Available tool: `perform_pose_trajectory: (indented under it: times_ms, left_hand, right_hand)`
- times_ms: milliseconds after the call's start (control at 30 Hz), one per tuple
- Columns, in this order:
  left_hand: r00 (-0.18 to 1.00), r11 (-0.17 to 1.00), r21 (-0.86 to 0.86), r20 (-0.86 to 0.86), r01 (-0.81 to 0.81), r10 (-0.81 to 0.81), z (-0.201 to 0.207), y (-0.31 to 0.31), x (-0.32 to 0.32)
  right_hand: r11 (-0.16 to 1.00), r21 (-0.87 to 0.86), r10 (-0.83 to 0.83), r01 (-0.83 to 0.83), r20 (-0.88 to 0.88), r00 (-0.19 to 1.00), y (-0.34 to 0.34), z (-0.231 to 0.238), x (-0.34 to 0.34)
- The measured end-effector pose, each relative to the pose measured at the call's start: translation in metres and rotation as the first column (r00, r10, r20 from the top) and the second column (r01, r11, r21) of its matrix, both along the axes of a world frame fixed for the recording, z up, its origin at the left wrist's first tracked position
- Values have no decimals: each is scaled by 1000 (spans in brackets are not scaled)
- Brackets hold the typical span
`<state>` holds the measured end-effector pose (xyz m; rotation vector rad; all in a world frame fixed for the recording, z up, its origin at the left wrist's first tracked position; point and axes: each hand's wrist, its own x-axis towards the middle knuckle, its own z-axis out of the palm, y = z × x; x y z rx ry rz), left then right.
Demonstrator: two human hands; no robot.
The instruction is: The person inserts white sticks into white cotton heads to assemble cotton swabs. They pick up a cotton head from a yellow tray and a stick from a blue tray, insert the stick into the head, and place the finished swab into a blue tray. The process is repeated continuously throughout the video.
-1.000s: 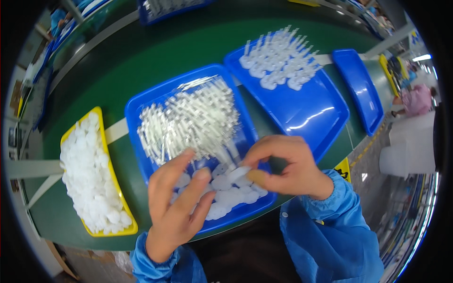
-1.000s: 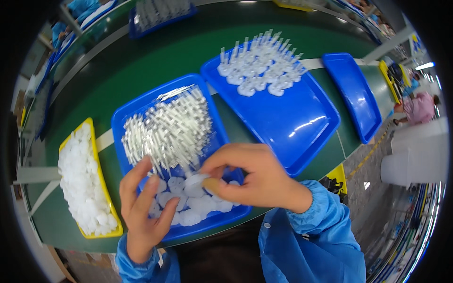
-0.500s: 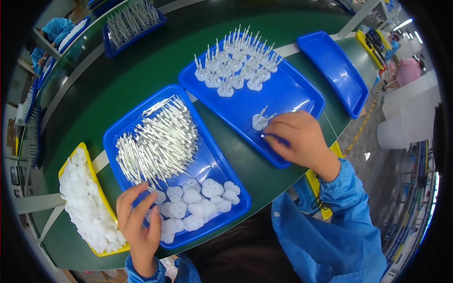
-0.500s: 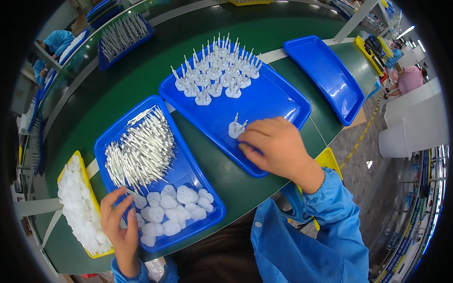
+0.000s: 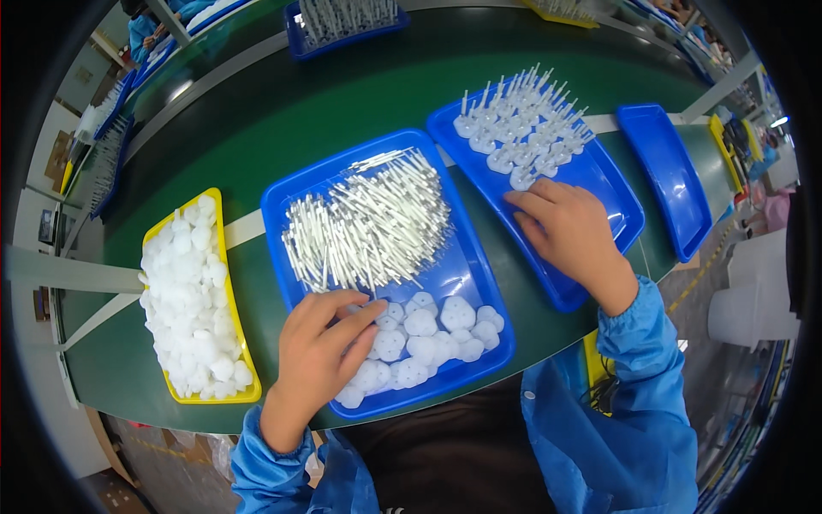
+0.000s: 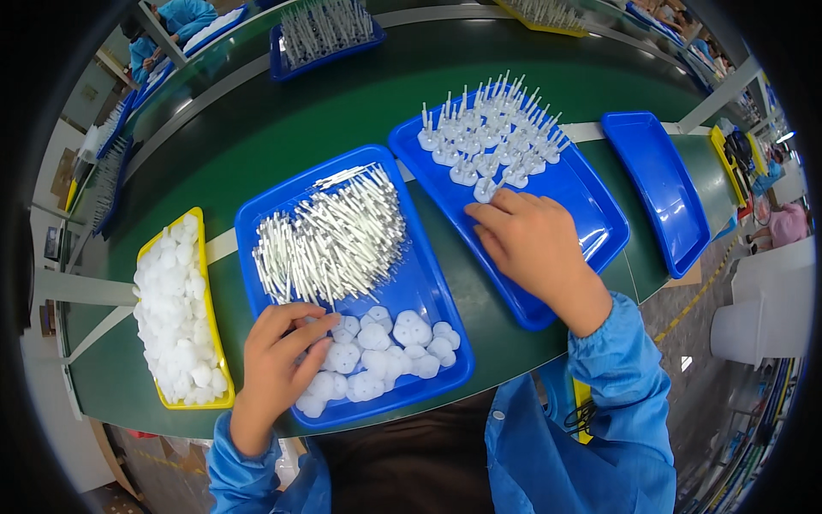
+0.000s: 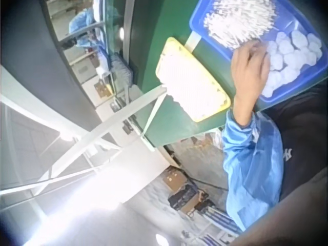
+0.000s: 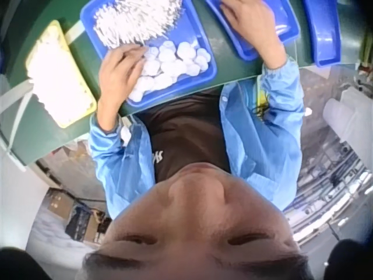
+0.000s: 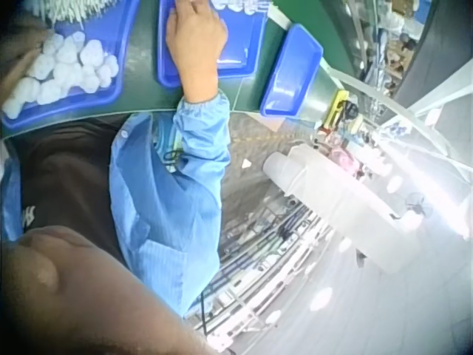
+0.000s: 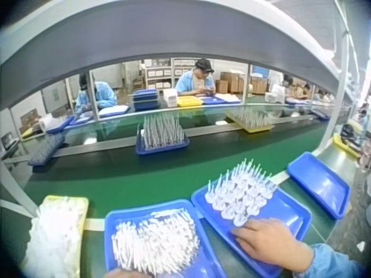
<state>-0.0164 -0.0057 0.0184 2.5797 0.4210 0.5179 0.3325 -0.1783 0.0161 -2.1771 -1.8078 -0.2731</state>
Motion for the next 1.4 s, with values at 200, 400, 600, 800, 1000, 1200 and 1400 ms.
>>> perform_pose_trajectory:
  times_ms: [200,400,600,800,1000,1200,1400]
  left_hand:
    - [989,996,68,-136,63,-53,10,15,2]
    - [987,957,284,-126,-56,95,3,28,20]
    - [983,958,267,-118,-107,142,10,28,9]
    - [972,1000,27,-234,-1,7,26,29,-18]
    - [998,999,-6,-18,-54,54,14,36,-23]
    - [865,836,-549,416,-6,280,-2,33,16]
    - [815,546,-826,408,139,411,-8,28,29]
  right_hand:
    - [995,19,-98,97,26,995,-7,5,-5]
    - [970,205,149,-132,-68,986,63,24,-68]
    - [979,-36,197,-201,-87,977,117,6,-103]
    - [974,-192,29,-123,-429,903,128,13,-91]
    - [988,138,150,-71,-730,667,99,6,-93]
    - [944,325,275,-52,-692,667,89,-12,-84]
    - [873,397,480,-282,-601,639,100,17,-109]
